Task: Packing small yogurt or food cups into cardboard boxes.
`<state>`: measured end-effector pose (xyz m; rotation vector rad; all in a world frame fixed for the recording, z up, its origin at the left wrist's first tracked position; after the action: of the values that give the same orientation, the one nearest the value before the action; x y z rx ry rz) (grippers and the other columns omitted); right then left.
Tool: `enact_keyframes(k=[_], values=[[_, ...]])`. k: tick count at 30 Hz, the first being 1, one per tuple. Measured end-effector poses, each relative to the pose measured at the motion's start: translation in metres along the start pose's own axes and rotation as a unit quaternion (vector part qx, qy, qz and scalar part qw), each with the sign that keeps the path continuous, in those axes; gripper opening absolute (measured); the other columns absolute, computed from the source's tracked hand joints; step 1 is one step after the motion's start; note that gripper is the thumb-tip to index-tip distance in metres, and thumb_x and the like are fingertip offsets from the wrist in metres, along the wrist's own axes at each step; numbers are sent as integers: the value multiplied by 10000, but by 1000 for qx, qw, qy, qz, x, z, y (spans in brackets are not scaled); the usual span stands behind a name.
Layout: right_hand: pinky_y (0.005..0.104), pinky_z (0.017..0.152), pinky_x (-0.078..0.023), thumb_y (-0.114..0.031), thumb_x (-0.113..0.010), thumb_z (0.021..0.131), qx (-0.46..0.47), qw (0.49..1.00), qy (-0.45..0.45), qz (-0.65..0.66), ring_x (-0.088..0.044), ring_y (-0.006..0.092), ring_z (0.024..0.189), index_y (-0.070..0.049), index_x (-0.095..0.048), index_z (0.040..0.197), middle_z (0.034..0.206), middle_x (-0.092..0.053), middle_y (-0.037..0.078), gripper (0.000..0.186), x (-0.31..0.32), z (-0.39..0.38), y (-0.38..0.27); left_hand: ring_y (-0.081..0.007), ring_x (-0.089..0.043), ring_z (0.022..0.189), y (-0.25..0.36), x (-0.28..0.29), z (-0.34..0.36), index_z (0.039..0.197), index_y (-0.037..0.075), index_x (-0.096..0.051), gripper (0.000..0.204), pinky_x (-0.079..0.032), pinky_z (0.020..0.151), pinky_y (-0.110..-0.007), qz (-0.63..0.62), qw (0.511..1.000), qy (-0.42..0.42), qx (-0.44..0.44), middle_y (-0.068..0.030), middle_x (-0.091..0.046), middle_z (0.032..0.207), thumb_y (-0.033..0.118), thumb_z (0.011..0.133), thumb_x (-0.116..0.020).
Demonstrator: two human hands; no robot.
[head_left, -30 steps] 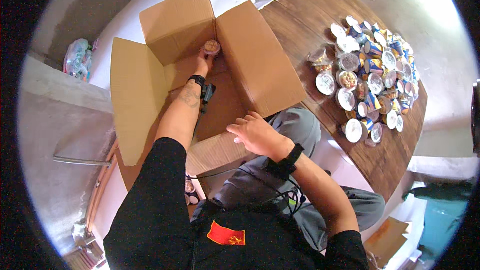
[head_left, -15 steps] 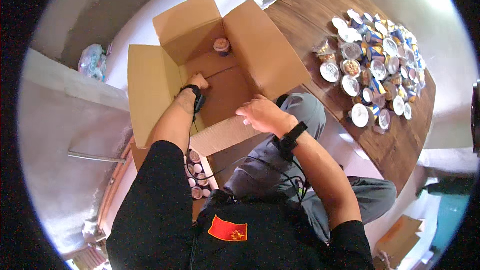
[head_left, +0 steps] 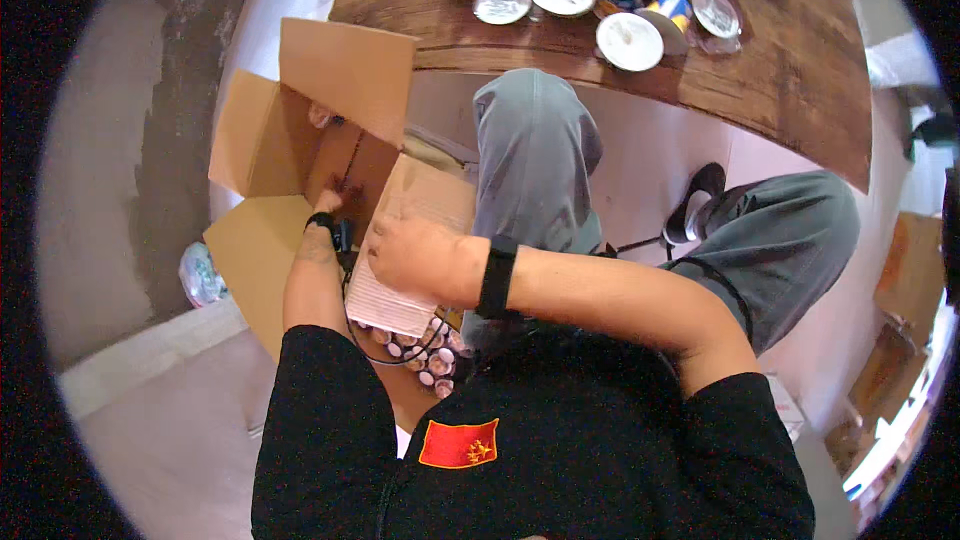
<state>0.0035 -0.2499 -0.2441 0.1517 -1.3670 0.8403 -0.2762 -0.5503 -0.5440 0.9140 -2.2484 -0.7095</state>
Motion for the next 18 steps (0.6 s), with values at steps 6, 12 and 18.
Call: enact_keyframes(k=[6,12,18], values=[[415,823,-464,-187,-613,781,-31,992,58,107,-537,216,990,-85,-671,957,945,-637,3,212,-30,3,1,-273,-648,707,23,48,-63,1274,-54,-438,783,-534,543,-366,313,928,157,129,-184,-648,946,407,755,-800],[385,802,-479,-170,-638,756,43,987,44,149,-561,215,1026,-107,-724,910,937,-671,-6,187,25,8,-19,-265,-618,635,22,141,-112,1220,-60,-508,748,-481,507,-368,397,886,235,47,-166,-659,890,439,743,-797],[381,821,-517,-140,-665,726,16,985,-69,158,-589,242,1071,-65,-724,951,1014,-687,51,245,10,2,14,-327,-657,848,9,85,-68,1256,-58,-494,727,-535,646,-411,302,923,228,65,-230,-646,1046,405,768,-770]])
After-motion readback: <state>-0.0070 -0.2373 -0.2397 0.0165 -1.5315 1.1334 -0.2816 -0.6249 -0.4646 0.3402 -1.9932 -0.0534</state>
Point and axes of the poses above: each hand's wrist, its own z-axis towards the middle knuckle, its own x-axis out of the back of the hand, y = z × x, the point moved 5 cm from there along z, towards the middle knuckle
